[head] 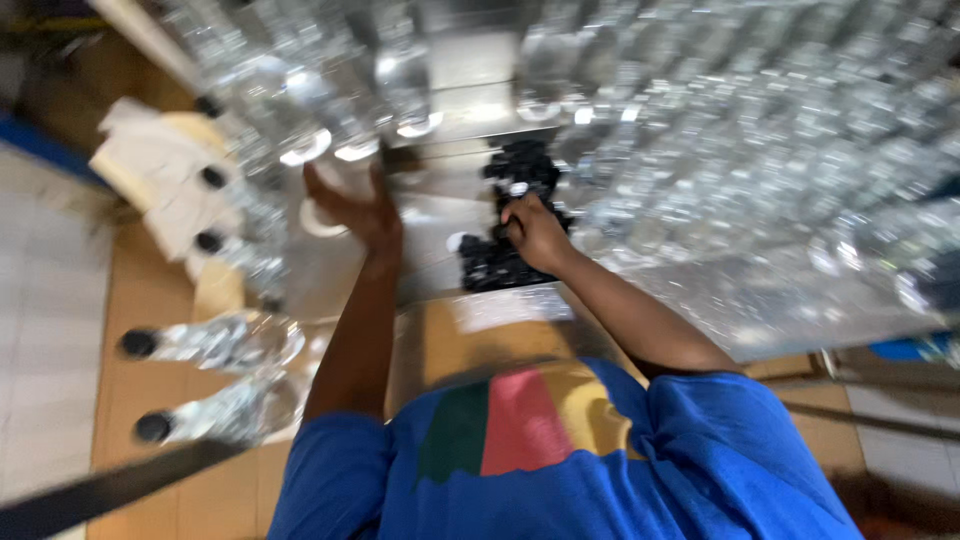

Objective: The person repeatedly picks up clear glass bottles filled with liquid from a metal tray, places a black cap on the opening, and screws it on by hand. The capped bottles are then placed in a row on the metal counter.

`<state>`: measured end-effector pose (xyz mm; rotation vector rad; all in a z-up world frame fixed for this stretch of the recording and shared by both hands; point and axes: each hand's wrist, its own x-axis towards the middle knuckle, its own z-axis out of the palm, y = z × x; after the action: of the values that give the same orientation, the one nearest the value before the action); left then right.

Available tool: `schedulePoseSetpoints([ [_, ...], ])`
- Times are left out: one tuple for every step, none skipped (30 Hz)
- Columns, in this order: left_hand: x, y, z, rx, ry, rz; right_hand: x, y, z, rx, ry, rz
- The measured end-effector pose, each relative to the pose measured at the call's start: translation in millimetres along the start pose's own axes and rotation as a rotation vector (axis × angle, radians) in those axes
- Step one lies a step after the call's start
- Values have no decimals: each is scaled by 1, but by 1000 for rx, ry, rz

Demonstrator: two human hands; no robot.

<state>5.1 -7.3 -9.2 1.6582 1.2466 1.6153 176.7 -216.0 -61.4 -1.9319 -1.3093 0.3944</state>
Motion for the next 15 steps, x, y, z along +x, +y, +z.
schedulePoseSetpoints([
  [-16, -1, 3, -31, -37, 3, -18, 11, -20, -16, 34, 29],
  [-32, -4, 8, -29, -36, 103, -37, 23, -40, -173, 148, -54],
  [-52, -8, 8, -24, -40, 195, -62, 33, -57, -333, 246, -125],
  [-68, -2, 11, -51, -80, 190, -79, 53, -97, -354, 264, -85],
  [-84, 2, 9, -62, -152, 229, -95, 73, -134, -601, 420, -47],
  [-100, 6, 7, -74, -222, 268, -112, 91, -171, -853, 568, -9],
  [-112, 14, 9, -87, -247, 261, -134, 94, -224, -867, 566, 17],
  [-124, 23, 11, -187, -313, 350, -155, 95, -278, -719, 653, 217],
  [-133, 33, 15, -289, -370, 445, -174, 95, -332, -558, 744, 407],
  [-144, 51, 23, -302, -387, 444, -186, 99, -366, -567, 752, 424],
  [-152, 67, 31, -292, -395, 569, -192, 104, -399, -715, 787, 404],
  [-161, 84, 38, -282, -403, 693, -199, 109, -432, -863, 817, 381],
  [-174, 100, 48, -285, -415, 695, -194, 117, -448, -862, 817, 394],
  [-188, 116, 57, -316, -449, 794, -189, 126, -463, -1025, 601, 492],
  [-204, 129, 64, -348, -497, 888, -190, 137, -474, -1173, 363, 594],
])
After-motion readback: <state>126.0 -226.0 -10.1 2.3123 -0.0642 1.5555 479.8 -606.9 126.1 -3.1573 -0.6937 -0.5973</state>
